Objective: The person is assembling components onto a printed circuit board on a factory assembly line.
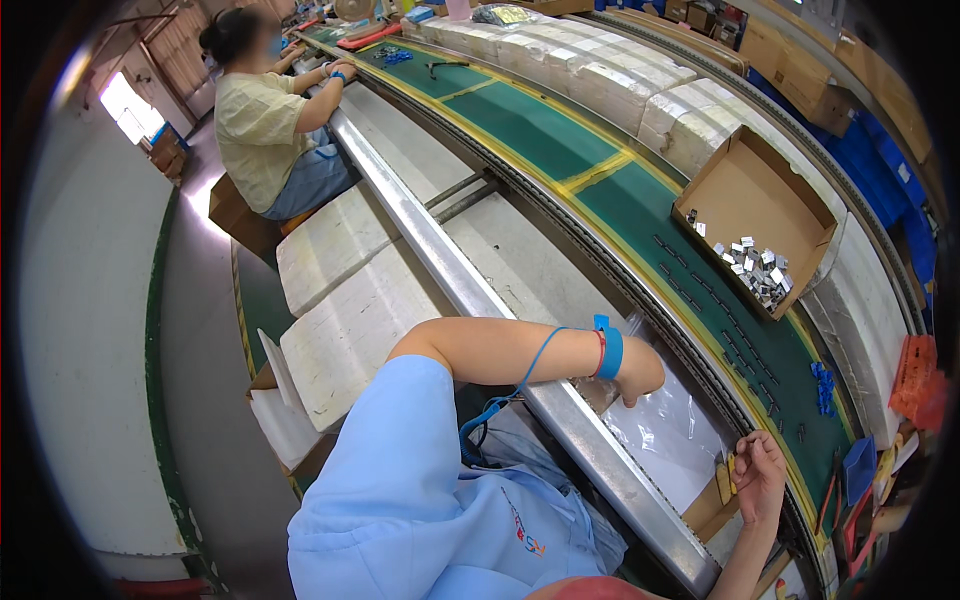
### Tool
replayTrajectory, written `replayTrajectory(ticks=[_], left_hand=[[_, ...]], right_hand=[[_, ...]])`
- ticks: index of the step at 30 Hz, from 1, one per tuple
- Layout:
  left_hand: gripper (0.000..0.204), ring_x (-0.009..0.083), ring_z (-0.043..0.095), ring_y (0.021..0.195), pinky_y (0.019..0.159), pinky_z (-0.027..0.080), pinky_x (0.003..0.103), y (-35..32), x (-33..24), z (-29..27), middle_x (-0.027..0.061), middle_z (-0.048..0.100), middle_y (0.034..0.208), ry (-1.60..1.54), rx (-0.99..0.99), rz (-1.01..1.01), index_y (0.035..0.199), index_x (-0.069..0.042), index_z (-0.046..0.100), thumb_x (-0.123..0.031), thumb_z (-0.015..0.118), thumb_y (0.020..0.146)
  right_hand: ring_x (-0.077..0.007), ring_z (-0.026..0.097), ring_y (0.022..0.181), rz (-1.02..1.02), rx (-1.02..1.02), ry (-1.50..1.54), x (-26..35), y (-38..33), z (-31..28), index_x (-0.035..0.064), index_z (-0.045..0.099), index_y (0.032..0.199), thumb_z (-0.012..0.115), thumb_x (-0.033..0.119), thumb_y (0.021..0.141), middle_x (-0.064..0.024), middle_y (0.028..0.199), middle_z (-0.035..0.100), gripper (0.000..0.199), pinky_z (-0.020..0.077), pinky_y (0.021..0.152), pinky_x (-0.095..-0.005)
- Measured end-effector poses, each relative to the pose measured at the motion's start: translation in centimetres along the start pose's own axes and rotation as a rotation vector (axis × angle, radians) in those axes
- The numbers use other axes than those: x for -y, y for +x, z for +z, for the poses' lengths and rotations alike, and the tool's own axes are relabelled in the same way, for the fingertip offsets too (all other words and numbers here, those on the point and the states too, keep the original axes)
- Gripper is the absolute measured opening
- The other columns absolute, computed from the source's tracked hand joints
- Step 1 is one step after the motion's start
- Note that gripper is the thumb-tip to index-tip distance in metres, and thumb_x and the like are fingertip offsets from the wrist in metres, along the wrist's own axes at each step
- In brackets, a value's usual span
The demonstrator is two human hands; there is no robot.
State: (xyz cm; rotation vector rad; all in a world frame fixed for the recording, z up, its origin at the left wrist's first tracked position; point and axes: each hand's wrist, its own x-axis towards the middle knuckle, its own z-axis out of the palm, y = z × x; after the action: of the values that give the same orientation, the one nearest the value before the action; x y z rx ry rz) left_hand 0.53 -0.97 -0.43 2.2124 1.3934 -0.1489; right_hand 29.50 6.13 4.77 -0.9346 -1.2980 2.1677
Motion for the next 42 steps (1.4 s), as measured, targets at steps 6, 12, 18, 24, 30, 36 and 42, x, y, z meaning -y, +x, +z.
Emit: replayTrajectory(ticks=[6,12,18,24,30,36,42], left_hand=[[0.032,0.0347,0.063,0.083,0.072,0.049,0.045,0.14,0.03,-0.13,0.0172,0.066,0.085,0.029,0.034,0.019,0.087,-0.002,0.068,-0.026,0.073,0.067],[0.032,0.0353,0.063,0.084,0.072,0.049,0.046,-0.05,-0.04,-0.24,0.0166,0.066,0.085,0.018,0.051,0.019,0.09,-0.003,0.066,-0.025,0.073,0.067],[0.033,0.0354,0.063,0.083,0.072,0.049,0.046,-0.07,-0.15,-0.35,0.0169,0.066,0.085,0.016,0.071,0.017,0.09,-0.003,0.066,-0.025,0.072,0.067],[0.033,0.0357,0.063,0.083,0.072,0.049,0.045,-0.06,-0.12,-0.32,0.0173,0.066,0.085,0.012,0.065,0.026,0.091,-0.002,0.066,-0.025,0.072,0.067],[0.033,0.035,0.063,0.084,0.073,0.048,0.045,-0.13,-0.05,-0.26,0.0166,0.066,0.086,0.029,0.06,0.035,0.092,-0.003,0.066,-0.024,0.072,0.067],[0.031,0.0347,0.062,0.084,0.073,0.048,0.045,-0.1,-0.13,-0.39,0.0158,0.066,0.086,0.02,0.06,0.022,0.092,-0.005,0.067,-0.023,0.072,0.066],[0.032,0.0348,0.062,0.086,0.073,0.048,0.045,-0.08,-0.2,-0.36,0.0155,0.066,0.088,0.015,0.061,0.009,0.093,-0.005,0.066,-0.024,0.072,0.068]], right_hand=[[-0.0071,0.049,0.059,0.0,-0.002,-0.002,-0.01,-0.05,0.05,0.0042,0.054,0.093,0.062,0.019,0.086,-0.0054,0.083,0.056,0.018,0.0428,0.048,-0.0195],[-0.0075,0.049,0.058,0.002,0.008,-0.006,-0.07,0.04,0.08,0.0042,0.054,0.093,0.064,0.019,0.085,-0.0056,0.082,0.056,0.019,0.0424,0.048,-0.0197],[-0.008,0.049,0.058,0.007,0.002,0.002,-0.13,0.08,0.14,0.0041,0.054,0.093,0.063,0.018,0.085,-0.006,0.082,0.056,0.019,0.0419,0.048,-0.02],[-0.0081,0.049,0.059,0.011,-0.003,0.0,-0.15,0.06,0.06,0.0042,0.054,0.093,0.063,0.018,0.085,-0.0062,0.083,0.057,0.018,0.0416,0.048,-0.0201],[-0.0084,0.049,0.059,0.009,0.006,0.004,-0.22,0.13,-0.06,0.0037,0.054,0.094,0.062,0.017,0.086,-0.0063,0.083,0.057,0.018,0.0413,0.048,-0.0205],[-0.0085,0.049,0.059,0.007,0.005,0.001,-0.13,0.08,-0.01,0.0033,0.054,0.093,0.062,0.018,0.086,-0.0066,0.083,0.057,0.018,0.0412,0.049,-0.0208],[-0.0083,0.049,0.059,0.005,0.009,0.004,-0.05,0.1,-0.1,0.0035,0.054,0.094,0.061,0.018,0.086,-0.0062,0.083,0.057,0.017,0.0412,0.049,-0.0205]])
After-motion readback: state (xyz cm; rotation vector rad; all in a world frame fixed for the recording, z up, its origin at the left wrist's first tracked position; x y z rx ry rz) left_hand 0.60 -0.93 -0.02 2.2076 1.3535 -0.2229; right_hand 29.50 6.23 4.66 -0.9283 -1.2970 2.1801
